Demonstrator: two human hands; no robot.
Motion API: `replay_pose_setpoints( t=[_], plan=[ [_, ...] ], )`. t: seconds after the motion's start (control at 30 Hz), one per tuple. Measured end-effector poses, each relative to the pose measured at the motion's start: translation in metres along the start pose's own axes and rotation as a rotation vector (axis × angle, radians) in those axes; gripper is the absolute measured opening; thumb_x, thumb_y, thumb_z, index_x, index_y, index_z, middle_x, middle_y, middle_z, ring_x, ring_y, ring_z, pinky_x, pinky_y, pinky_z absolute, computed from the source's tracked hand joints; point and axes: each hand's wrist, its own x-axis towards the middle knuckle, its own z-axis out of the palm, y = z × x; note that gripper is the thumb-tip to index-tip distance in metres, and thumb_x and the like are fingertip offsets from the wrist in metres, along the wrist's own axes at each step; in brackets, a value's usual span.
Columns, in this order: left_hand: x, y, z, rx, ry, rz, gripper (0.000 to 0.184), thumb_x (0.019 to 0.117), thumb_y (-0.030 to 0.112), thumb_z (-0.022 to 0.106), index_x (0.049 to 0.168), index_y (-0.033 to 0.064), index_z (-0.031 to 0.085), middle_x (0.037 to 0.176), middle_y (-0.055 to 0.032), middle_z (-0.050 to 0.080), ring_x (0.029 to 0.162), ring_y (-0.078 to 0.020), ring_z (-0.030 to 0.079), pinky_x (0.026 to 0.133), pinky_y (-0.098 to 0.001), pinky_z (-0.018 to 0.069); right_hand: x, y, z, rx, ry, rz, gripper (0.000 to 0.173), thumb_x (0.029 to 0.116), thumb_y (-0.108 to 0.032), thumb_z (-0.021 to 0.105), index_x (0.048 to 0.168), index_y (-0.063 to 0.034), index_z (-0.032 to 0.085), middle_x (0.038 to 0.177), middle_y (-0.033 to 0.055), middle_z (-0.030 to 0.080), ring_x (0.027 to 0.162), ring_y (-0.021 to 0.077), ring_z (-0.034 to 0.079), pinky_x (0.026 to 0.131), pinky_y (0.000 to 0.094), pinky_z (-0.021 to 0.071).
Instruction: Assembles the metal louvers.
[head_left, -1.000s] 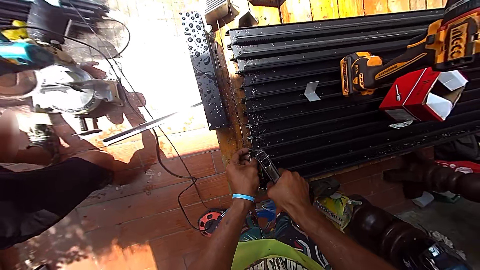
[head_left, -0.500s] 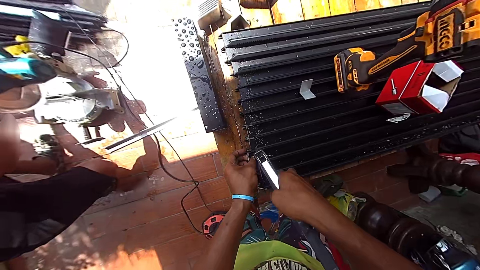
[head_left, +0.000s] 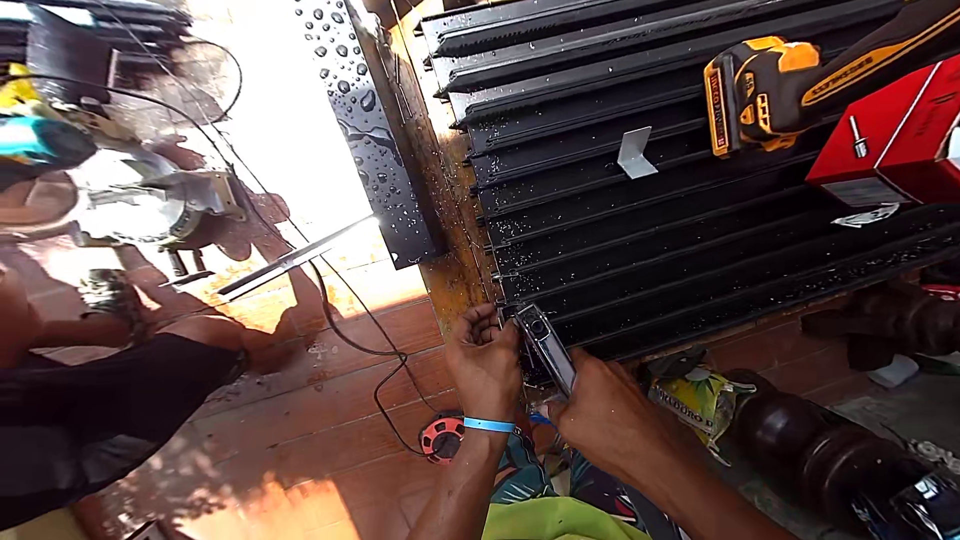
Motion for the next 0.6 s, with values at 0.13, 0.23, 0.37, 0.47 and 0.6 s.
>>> replay_pose_setpoints(
  t=[0.13, 0.23, 0.37, 0.47, 0.6],
  plan=[
    [-0.005, 0.003, -0.005, -0.059, -0.036, -0.017, 0.032, 0.0780, 0.000, 0.083, 0.107, 0.0047, 0.071, 0.085, -0.0039, 0.074, 0.068, -0.0113, 0.070, 0.061, -0.0259, 0.0596, -0.001, 0.001, 0.003, -0.018, 0.013, -0.003, 0.058, 0.0856, -0.039, 0.073, 0.135, -0.0129, 0.058, 0.108, 0.0088, 0.070, 0.107, 0.0262, 0.067, 0.092, 0.0479, 0.0533],
    [-0.006, 0.005, -0.013, -0.140, -0.131, -0.075, 0.040, 0.0805, -0.003, 0.079, 0.118, 0.0035, 0.067, 0.097, -0.0075, 0.078, 0.083, -0.0158, 0.076, 0.073, -0.0296, 0.0636, -0.001, 0.005, 0.007, -0.018, 0.048, -0.022, 0.052, 0.0849, -0.037, 0.072, 0.128, -0.0116, 0.059, 0.100, 0.0081, 0.071, 0.098, 0.0263, 0.069, 0.085, 0.0469, 0.0547],
    [-0.003, 0.009, -0.017, -0.193, -0.205, -0.134, 0.046, 0.0798, -0.010, 0.077, 0.121, 0.0036, 0.061, 0.099, -0.0108, 0.078, 0.083, -0.0192, 0.076, 0.071, -0.0305, 0.0634, -0.001, 0.008, 0.003, -0.009, 0.034, -0.031, 0.048, 0.0861, -0.030, 0.070, 0.128, -0.0102, 0.059, 0.094, 0.0083, 0.070, 0.094, 0.0269, 0.069, 0.082, 0.0475, 0.0548],
    [0.000, 0.011, -0.019, -0.182, -0.218, -0.142, 0.043, 0.0794, -0.010, 0.076, 0.118, 0.0033, 0.060, 0.097, -0.0124, 0.078, 0.082, -0.0198, 0.077, 0.071, -0.0302, 0.0631, 0.001, 0.010, -0.004, 0.007, -0.011, -0.029, 0.045, 0.0869, -0.027, 0.069, 0.128, -0.0110, 0.058, 0.094, 0.0072, 0.069, 0.093, 0.0256, 0.068, 0.081, 0.0469, 0.0542],
    [0.004, 0.011, -0.022, -0.192, -0.232, -0.134, 0.043, 0.0778, -0.011, 0.076, 0.116, 0.0023, 0.062, 0.096, -0.0149, 0.078, 0.082, -0.0225, 0.077, 0.072, -0.0321, 0.0642, 0.003, 0.013, -0.002, 0.036, -0.002, -0.051, 0.047, 0.0849, -0.026, 0.071, 0.127, -0.0097, 0.060, 0.096, 0.0080, 0.070, 0.093, 0.0261, 0.069, 0.080, 0.0474, 0.0548]
  ],
)
